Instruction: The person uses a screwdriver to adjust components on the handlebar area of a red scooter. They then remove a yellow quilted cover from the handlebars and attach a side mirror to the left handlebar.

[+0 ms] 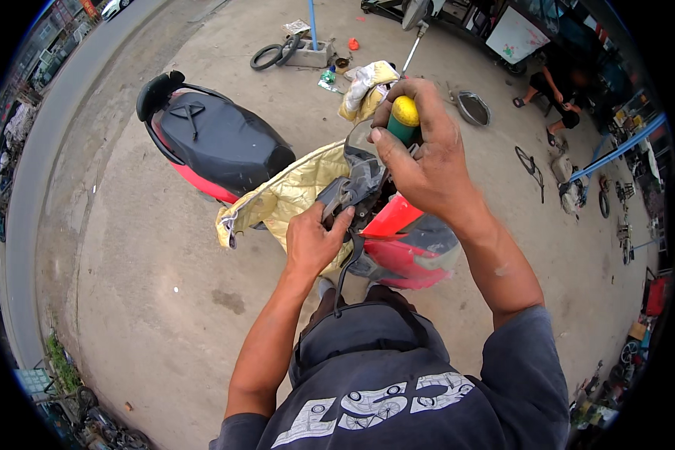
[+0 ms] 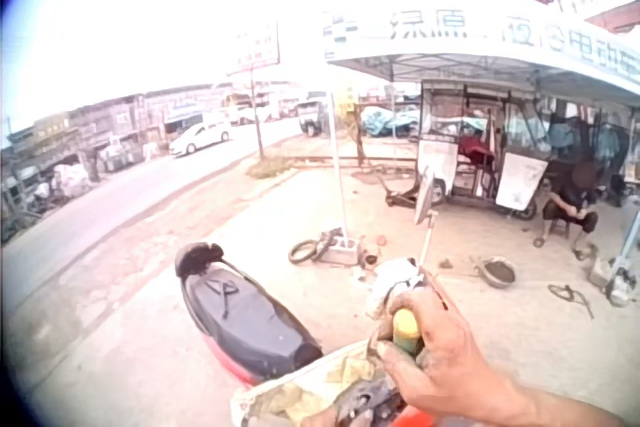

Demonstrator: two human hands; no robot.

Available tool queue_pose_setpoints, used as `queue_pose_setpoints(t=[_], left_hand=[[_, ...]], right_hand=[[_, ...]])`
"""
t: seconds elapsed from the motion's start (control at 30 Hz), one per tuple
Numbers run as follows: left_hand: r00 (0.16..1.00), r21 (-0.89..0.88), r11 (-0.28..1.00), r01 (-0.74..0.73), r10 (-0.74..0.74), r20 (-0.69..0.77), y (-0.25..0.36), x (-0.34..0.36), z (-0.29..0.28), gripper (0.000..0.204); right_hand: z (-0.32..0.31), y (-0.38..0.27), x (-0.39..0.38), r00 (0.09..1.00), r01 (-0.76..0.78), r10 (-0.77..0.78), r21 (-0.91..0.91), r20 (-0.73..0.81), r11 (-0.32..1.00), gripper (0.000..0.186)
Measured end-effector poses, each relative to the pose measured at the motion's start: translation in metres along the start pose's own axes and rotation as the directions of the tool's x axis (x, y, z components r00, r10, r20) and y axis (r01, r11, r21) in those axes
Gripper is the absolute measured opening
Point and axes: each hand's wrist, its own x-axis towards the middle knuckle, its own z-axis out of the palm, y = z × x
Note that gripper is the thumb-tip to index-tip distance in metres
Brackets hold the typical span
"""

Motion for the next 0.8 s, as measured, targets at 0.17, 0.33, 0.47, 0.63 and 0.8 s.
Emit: queue_pose_setpoints(t=[0.17, 0.33, 0.47, 0.63, 0.8], left_hand=[[0.994, 0.059, 0.994, -0.096, 0.099, -0.05, -0.005, 0.0, 0.009, 0.044], [0.994, 0.093, 0.99, -0.104, 0.106, -0.019, -0.006, 0.0, 0.005, 0.045], [0.994, 0.081, 0.99, -0.112, 0.112, -0.002, -0.008, 0.002, 0.006, 0.047], [0.993, 0.068, 0.99, -0.12, 0.12, 0.003, -0.006, 0.002, 0.004, 0.045], [0.992, 0.094, 0.987, -0.127, 0.129, -0.015, -0.007, 0.001, 0.005, 0.043]], right_hand=[[0.0, 0.0, -0.019, 0.95, -0.105, 0.2, 0.361, -0.238, 0.927, 0.011], [0.01, 0.003, -0.031, 0.848, 0.06, 0.191, 0.449, -0.494, 0.892, 0.013], [0.012, 0.0, -0.039, 0.802, 0.091, 0.173, 0.404, -0.572, 0.91, 0.013], [0.012, -0.001, -0.042, 0.764, 0.08, 0.208, 0.409, -0.611, 0.909, 0.012], [0.014, -0.002, -0.039, 0.748, 0.061, 0.225, 0.402, -0.625, 0.914, 0.011]])
